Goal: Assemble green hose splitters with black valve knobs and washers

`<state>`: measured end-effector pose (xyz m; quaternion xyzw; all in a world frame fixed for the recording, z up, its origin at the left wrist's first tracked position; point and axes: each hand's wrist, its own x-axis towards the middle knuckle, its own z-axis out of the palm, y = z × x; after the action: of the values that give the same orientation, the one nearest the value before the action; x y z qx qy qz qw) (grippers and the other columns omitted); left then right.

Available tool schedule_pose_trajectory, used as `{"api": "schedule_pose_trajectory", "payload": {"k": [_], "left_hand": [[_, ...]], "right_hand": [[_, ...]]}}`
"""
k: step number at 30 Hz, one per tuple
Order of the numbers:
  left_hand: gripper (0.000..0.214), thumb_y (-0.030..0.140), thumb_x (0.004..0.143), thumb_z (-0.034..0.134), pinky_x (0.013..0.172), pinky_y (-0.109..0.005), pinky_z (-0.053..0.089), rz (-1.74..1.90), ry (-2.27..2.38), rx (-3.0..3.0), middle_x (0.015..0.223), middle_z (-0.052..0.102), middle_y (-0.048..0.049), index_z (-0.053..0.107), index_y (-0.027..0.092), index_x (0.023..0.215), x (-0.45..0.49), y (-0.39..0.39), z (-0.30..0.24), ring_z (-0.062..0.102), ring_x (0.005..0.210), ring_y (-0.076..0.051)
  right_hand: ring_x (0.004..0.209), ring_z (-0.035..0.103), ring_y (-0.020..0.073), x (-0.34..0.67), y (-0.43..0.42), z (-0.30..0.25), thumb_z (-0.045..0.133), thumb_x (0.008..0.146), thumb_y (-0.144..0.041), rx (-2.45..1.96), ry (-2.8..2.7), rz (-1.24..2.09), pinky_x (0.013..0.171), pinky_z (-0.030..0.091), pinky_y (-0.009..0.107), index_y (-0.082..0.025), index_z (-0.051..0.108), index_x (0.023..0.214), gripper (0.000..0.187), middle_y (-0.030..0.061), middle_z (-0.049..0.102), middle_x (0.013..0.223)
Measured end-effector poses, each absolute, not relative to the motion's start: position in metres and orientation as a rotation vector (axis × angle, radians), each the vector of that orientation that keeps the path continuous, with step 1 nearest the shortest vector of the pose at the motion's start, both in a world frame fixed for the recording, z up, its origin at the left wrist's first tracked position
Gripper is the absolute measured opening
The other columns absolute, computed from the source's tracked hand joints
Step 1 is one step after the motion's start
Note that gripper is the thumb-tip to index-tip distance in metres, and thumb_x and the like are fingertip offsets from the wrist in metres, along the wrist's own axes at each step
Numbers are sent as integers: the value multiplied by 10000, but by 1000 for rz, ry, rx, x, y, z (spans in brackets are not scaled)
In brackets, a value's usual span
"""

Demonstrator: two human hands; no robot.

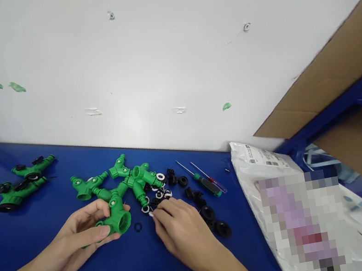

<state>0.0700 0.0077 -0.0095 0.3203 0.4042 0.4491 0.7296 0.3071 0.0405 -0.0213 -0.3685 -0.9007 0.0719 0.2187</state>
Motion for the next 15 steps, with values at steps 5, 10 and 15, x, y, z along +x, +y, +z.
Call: {"api": "schedule_pose_trajectory", "payload": {"k": [5, 10, 15], "left_hand": [[160, 198, 787, 784, 881, -274, 529, 970, 860, 704, 860, 586, 9, 625, 216, 786, 72, 5, -13, 596, 942, -153], [151, 204, 813, 770, 851, -292, 545, 911, 779, 640, 887, 613, 7, 619, 203, 808, 78, 0, -16, 619, 900, -144], [122, 169, 824, 757, 873, -297, 538, 856, 731, 495, 933, 690, -20, 641, 189, 857, 80, -2, -14, 673, 932, -162]], "right_hand": [[617, 633, 149, 297, 32, -9, 570, 931, -173, -934, -2003, 741, 567, 514, 256, -200, 723, 830, 186, 36, 699, 736], [573, 621, 136, 281, 21, -8, 615, 891, -128, -839, -1819, 897, 516, 497, 232, -218, 776, 854, 188, 18, 684, 671], [576, 644, 141, 277, 16, -18, 631, 864, -68, -819, -1805, 781, 536, 525, 246, -239, 774, 984, 253, 25, 722, 719]]}}
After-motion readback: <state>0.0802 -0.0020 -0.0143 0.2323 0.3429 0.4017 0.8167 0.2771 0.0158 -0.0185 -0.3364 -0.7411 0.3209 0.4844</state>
